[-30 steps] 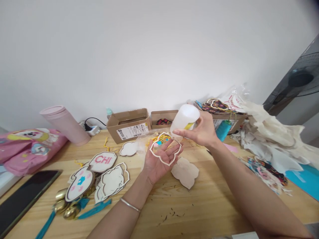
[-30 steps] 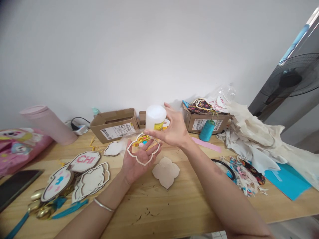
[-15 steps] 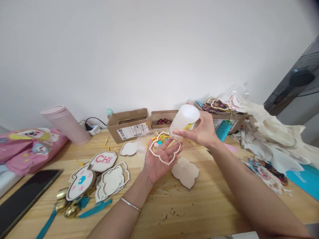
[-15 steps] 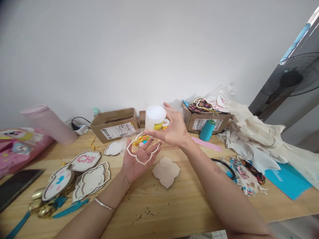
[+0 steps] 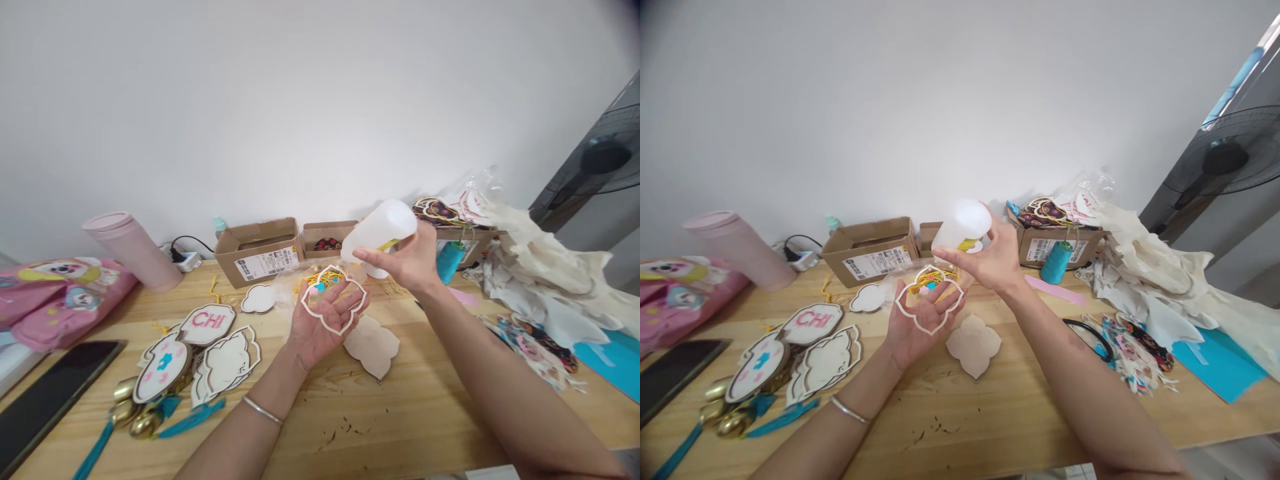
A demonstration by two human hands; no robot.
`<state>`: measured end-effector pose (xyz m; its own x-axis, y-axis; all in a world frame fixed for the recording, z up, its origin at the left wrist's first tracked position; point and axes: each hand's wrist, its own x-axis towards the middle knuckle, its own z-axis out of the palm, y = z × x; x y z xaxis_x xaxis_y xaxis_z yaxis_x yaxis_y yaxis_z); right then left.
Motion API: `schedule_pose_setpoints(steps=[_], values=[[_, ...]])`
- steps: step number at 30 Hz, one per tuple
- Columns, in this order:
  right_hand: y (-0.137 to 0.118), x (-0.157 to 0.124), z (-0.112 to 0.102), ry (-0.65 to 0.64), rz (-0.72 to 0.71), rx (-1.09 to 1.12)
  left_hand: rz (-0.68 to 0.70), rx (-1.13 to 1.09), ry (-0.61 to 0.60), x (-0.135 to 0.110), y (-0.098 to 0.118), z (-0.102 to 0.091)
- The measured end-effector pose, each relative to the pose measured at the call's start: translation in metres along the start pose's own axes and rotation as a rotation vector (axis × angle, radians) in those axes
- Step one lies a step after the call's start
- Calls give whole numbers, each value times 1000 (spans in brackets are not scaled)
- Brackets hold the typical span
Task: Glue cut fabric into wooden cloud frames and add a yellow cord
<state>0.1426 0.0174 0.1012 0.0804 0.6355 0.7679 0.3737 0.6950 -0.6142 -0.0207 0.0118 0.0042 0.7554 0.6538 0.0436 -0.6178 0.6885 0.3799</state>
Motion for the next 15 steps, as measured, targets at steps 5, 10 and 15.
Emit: schedule_pose_setpoints(steps=[5, 10, 15], values=[[-1, -5, 8, 22, 62, 30, 5, -5, 34, 0, -1, -1], [-2, -10, 15, -3, 84, 21, 1, -11, 67, 0, -2, 2], [-4, -14, 20, -68, 52, 49, 3, -7, 25, 1, -3, 1]])
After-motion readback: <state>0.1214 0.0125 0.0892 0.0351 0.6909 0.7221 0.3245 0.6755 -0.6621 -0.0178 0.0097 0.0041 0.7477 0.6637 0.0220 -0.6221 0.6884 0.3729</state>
